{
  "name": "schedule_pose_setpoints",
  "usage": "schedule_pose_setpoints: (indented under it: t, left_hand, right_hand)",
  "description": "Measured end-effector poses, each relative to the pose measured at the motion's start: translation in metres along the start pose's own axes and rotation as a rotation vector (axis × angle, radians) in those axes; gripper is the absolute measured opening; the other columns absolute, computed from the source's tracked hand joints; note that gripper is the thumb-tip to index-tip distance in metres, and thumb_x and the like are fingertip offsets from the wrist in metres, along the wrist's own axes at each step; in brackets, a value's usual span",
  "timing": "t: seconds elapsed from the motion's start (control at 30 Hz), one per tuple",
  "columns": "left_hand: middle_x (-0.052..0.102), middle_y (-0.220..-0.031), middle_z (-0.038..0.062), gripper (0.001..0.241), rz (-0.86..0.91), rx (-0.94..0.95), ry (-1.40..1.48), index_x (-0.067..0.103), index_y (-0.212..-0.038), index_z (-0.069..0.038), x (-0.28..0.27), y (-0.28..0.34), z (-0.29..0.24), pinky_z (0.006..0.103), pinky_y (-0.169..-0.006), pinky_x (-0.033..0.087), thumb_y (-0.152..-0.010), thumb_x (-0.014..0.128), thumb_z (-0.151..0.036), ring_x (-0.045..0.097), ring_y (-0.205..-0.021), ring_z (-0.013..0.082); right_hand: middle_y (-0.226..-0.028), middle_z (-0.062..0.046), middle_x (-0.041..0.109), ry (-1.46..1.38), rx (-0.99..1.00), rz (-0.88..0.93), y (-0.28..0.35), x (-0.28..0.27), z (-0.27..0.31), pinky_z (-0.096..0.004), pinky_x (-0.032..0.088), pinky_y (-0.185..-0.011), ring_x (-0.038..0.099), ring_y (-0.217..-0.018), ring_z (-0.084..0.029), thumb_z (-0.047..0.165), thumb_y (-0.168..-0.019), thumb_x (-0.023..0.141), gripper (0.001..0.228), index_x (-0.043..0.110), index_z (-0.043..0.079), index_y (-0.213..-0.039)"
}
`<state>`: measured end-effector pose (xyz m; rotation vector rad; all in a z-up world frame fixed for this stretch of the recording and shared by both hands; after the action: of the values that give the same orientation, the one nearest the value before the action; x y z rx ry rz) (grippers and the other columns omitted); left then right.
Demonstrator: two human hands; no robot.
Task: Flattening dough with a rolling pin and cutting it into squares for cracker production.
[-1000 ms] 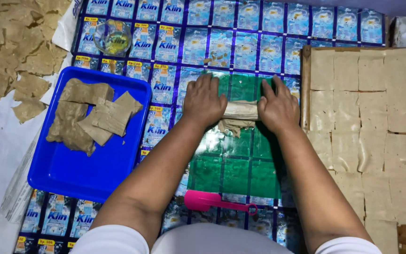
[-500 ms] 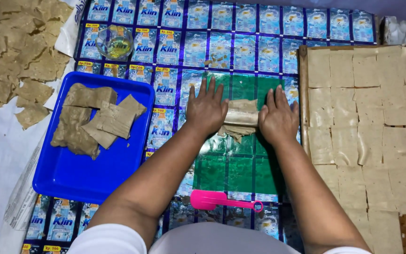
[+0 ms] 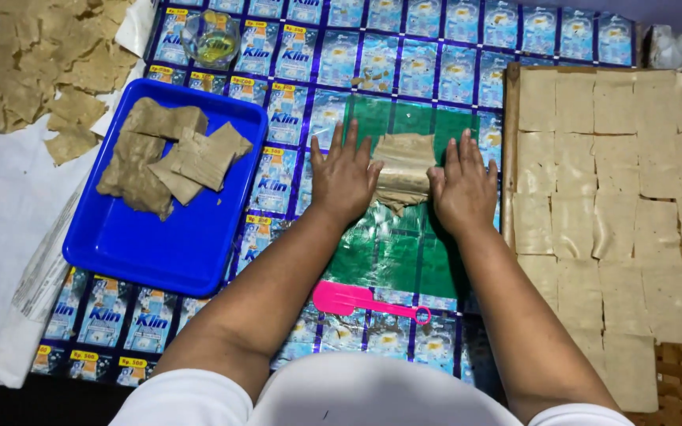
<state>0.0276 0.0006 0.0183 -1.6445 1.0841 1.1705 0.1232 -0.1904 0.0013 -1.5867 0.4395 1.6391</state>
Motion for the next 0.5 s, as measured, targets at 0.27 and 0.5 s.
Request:
schedule_pose_setpoints:
  t: [0.27,0.5]
  left_hand:
    - [0.029,-0.167,0.019,0.057,-0.016,0.072,0.011,0.034,-0.158,-0.014,0.01,0.074,0.0,0.0661,-0.122,0.006,-0.108,0.039,-0.042,0.023,-0.156,0.0356]
    - [0.045,-0.154,0.022,0.056,-0.12,0.102,0.034,0.043,-0.15,-0.011,0.011,0.044,0.007,0.0555,-0.122,0.025,-0.108,0.036,-0.048,0.04,-0.146,0.038]
  right_hand:
    - [-0.159,-0.024,0.041,-0.026,-0.048,-0.063,0.076,-0.012,0.022,-0.065,0.015,-0.12,0.035,-0.148,-0.04,0.039,-0.103,0.054,0.075,0.029,0.001,-0.162]
    - [-0.157,-0.028,0.043,0.002,-0.031,-0.048,0.044,0.004,0.009,-0.064,0.012,-0.121,0.038,-0.148,-0.042,0.049,-0.105,0.05,0.078,0.034,-0.005,-0.158]
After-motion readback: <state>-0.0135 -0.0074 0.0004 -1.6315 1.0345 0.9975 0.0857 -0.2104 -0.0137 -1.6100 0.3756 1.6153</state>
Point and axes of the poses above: each hand's wrist, its own y-axis away from the middle knuckle, its own x-axis out of the palm, z = x × y, the point moved 7 cm from there along -y, towards the middle knuckle
